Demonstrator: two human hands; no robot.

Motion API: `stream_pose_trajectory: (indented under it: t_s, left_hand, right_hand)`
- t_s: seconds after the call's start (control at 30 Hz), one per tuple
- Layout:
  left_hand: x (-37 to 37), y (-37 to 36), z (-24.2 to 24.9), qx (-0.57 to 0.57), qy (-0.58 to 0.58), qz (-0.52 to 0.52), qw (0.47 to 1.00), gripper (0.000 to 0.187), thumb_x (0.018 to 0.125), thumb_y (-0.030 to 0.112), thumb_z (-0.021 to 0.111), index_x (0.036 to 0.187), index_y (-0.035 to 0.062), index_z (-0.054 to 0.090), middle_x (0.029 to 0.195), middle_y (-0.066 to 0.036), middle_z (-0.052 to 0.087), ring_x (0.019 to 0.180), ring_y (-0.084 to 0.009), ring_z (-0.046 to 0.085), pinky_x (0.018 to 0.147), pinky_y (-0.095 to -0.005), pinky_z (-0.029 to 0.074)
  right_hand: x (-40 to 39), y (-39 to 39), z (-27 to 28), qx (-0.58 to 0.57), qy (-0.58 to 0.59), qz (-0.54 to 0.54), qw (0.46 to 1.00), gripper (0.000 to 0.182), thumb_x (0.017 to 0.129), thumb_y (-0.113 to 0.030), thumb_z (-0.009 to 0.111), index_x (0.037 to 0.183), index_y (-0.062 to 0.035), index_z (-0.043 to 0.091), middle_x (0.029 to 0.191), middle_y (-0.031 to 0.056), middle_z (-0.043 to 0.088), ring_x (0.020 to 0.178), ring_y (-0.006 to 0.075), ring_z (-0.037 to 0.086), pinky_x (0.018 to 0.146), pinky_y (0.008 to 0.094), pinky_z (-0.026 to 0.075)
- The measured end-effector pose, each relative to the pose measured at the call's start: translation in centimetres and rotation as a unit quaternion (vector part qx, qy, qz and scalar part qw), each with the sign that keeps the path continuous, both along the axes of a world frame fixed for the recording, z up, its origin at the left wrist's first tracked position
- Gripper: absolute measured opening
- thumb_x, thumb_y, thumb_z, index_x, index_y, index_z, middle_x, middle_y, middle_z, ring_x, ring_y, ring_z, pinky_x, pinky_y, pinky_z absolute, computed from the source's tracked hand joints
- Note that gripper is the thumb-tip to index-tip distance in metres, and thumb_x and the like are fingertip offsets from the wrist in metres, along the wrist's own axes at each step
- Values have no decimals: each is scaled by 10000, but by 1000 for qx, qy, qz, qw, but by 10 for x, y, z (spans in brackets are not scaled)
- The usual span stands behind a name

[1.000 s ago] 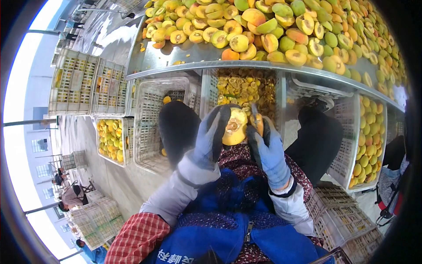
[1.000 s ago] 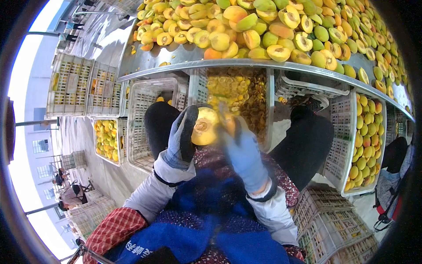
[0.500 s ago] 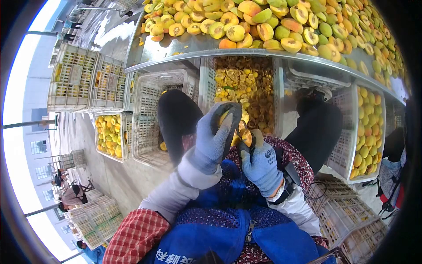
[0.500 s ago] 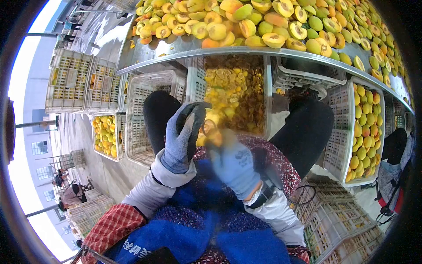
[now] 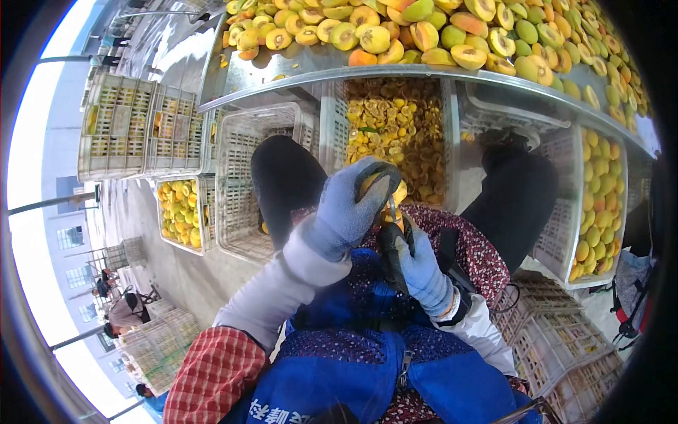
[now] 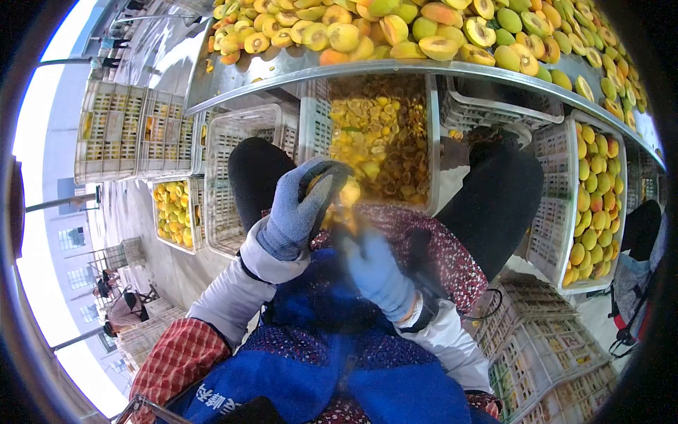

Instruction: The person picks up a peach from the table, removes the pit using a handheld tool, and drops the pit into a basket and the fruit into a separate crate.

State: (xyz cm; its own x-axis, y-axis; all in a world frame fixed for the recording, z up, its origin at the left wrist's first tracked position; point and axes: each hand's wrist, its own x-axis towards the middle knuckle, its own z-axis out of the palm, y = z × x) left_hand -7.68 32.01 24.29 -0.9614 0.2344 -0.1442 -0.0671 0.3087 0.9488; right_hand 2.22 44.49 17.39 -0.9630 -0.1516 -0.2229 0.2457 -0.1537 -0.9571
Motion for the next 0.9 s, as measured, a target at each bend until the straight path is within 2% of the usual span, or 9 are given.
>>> stream_pose_trajectory:
  t_s: [0.13,0.23,0.33,0.43,0.5,0.63,0.7,0.8,0.9]
  left_hand:
    - [-14,-1,16,-126,-10,-99,987,209,819,204,571,951,48,612,862,-142,635,821,-288,625,706,-324,476]
    - [-16,2,13,-153,11,-111,982,220,848,143,535,984,-20,593,845,-121,632,778,-148,603,715,-260,460]
    - [-4,8,3,-158,94,-34,982,218,840,148,549,974,-15,602,854,-141,638,808,-189,622,717,-279,465]
    - [-3,4,-4,-192,61,-32,979,224,820,254,568,937,67,611,869,-142,627,833,-324,603,709,-363,473]
    - [-12,0,0,-217,-16,-89,972,225,824,252,566,938,62,608,878,-150,625,849,-327,596,718,-364,471]
    - [-5,-11,-4,-134,-49,-102,984,234,840,212,567,987,33,599,867,-149,626,822,-236,606,732,-316,461]
    - [-5,-12,-5,-54,-44,-77,995,243,847,209,565,1005,27,599,858,-131,630,804,-186,603,732,-295,458]
    - [-7,-13,-6,22,-56,-99,993,266,847,207,577,1019,6,596,850,-87,628,796,-119,567,735,-264,448]
    - [-9,-10,-9,62,-77,-89,991,273,839,206,589,1015,-3,596,848,-69,629,808,-110,568,734,-267,454]
  right_hand:
    - [-8,7,16,-9,37,7,999,413,863,-88,455,1243,57,380,903,134,562,786,200,551,699,311,456]
    - [-11,6,21,-219,-129,32,967,400,886,-82,430,1262,40,367,861,71,533,723,127,506,649,247,444]
    - [-11,3,15,-311,-134,27,940,282,938,-237,415,1172,-80,429,822,27,517,547,95,483,456,226,407]
    - [-4,1,2,-175,-141,9,974,268,942,-222,406,1163,-74,435,794,23,518,541,95,483,456,220,406]
    - [6,-7,-28,121,181,4,976,258,941,-213,409,1155,-71,439,755,12,518,528,97,481,451,211,401]
    - [-2,-10,-5,45,179,-60,981,212,940,-242,416,1055,-73,474,648,7,491,459,95,450,388,207,364]
    - [-3,-2,5,-190,-157,39,968,219,939,-300,424,927,-91,488,565,-2,445,389,90,393,328,211,306]
    - [-18,2,40,-368,-315,31,874,267,934,-356,431,825,-116,475,512,-14,404,340,84,337,293,213,253]
    - [-17,6,32,-365,-309,50,877,302,919,-408,447,820,-126,484,522,-23,410,346,75,332,298,204,251]
